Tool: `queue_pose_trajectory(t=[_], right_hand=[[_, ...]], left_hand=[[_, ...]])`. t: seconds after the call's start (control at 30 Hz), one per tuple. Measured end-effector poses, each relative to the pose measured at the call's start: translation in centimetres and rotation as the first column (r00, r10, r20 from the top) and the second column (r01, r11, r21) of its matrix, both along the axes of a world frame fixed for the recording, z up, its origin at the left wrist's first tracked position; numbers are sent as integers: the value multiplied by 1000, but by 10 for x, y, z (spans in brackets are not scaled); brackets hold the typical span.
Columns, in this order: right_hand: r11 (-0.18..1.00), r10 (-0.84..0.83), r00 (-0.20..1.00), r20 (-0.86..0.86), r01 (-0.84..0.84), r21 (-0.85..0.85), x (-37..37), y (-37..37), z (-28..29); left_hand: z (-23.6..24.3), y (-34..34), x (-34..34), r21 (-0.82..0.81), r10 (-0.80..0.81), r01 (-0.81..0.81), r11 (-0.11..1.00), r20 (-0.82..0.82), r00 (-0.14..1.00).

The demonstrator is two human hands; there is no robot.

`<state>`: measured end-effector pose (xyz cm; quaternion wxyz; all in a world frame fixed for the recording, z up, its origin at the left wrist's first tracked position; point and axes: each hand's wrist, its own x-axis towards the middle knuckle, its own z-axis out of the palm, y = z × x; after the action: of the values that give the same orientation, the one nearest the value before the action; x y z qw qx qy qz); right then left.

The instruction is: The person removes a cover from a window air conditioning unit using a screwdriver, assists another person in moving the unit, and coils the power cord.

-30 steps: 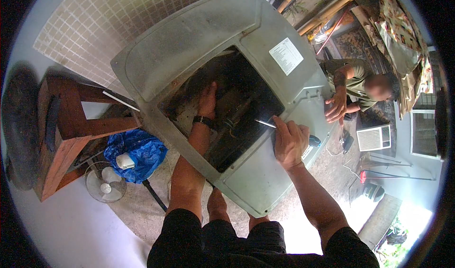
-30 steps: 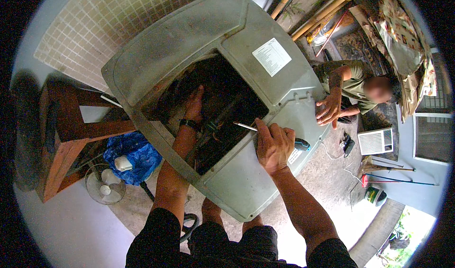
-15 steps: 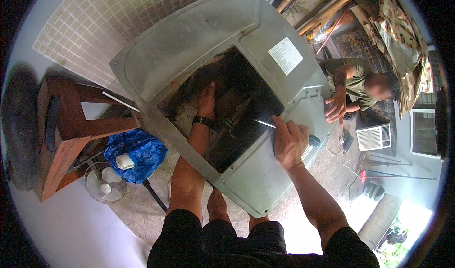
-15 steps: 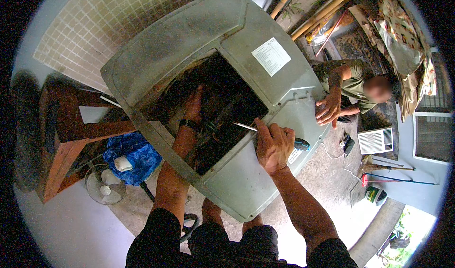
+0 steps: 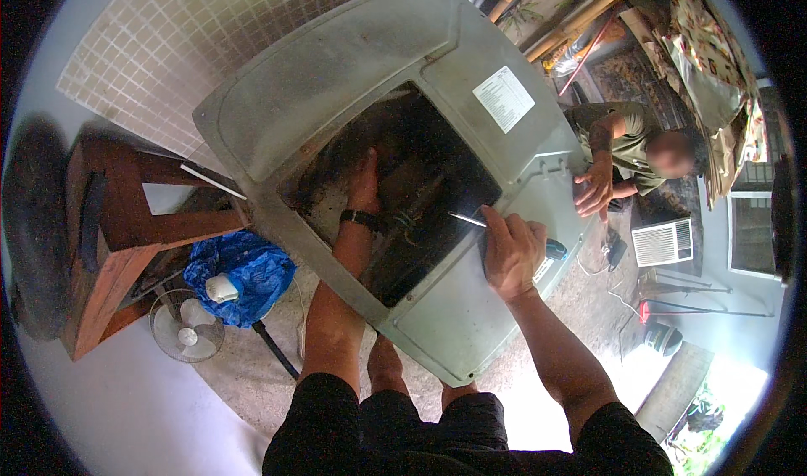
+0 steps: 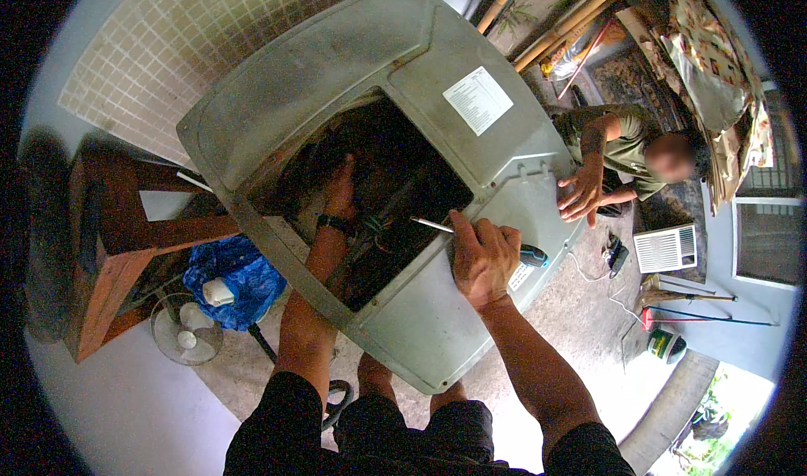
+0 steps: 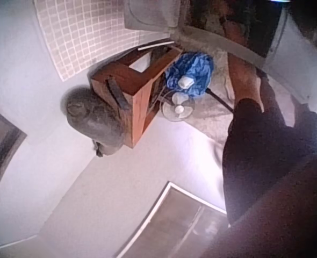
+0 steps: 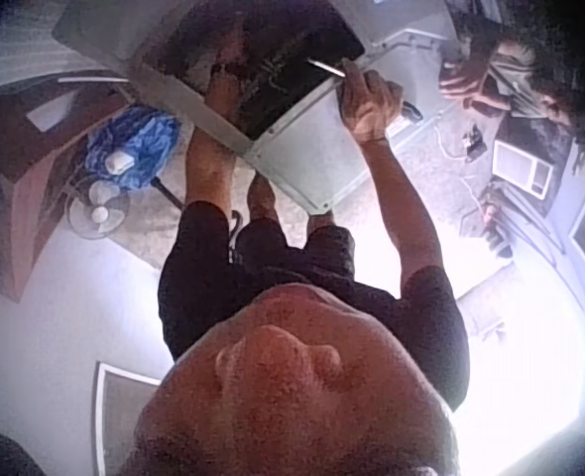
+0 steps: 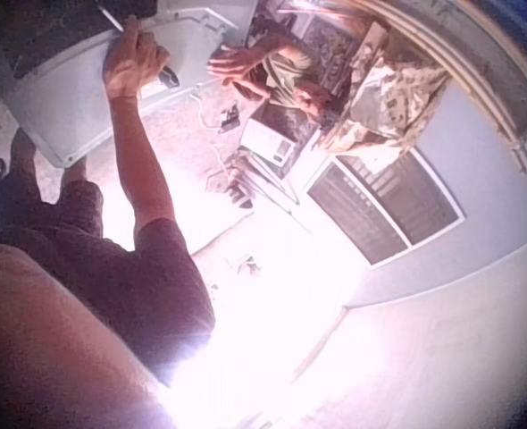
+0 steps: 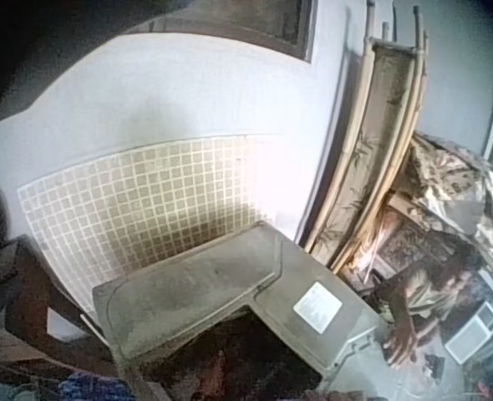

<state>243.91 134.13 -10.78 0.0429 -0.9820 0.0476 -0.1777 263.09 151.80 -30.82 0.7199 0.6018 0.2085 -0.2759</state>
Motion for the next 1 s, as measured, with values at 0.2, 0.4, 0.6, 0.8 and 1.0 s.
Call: queue_pose_trajectory(t=[0.2, 0.4, 0.6, 0.8, 1.0], right_hand=[[999, -41, 999, -24, 41, -4, -4, -4, -4], [1000, -14, 1000, 5, 14, 12, 1, 3, 2], [1000, -22, 1000, 1, 22, 10, -3, -2, -2], [1000, -22, 1000, 1, 22, 3, -3, -3, -3], [1000, -6, 999, 33, 5, 19, 1, 3, 0]], left_hand=[[-1, -2, -3, -102, -68, 68, 992, 9, 998], [-12, 9, -2, -51, -26, 29, 998, 66, 997], [6, 4, -6, 13, -81, 80, 997, 83, 993], [16, 0, -9, 18, -43, 41, 999, 69, 997], [-7, 12, -2, -88, -16, 25, 996, 98, 995]])
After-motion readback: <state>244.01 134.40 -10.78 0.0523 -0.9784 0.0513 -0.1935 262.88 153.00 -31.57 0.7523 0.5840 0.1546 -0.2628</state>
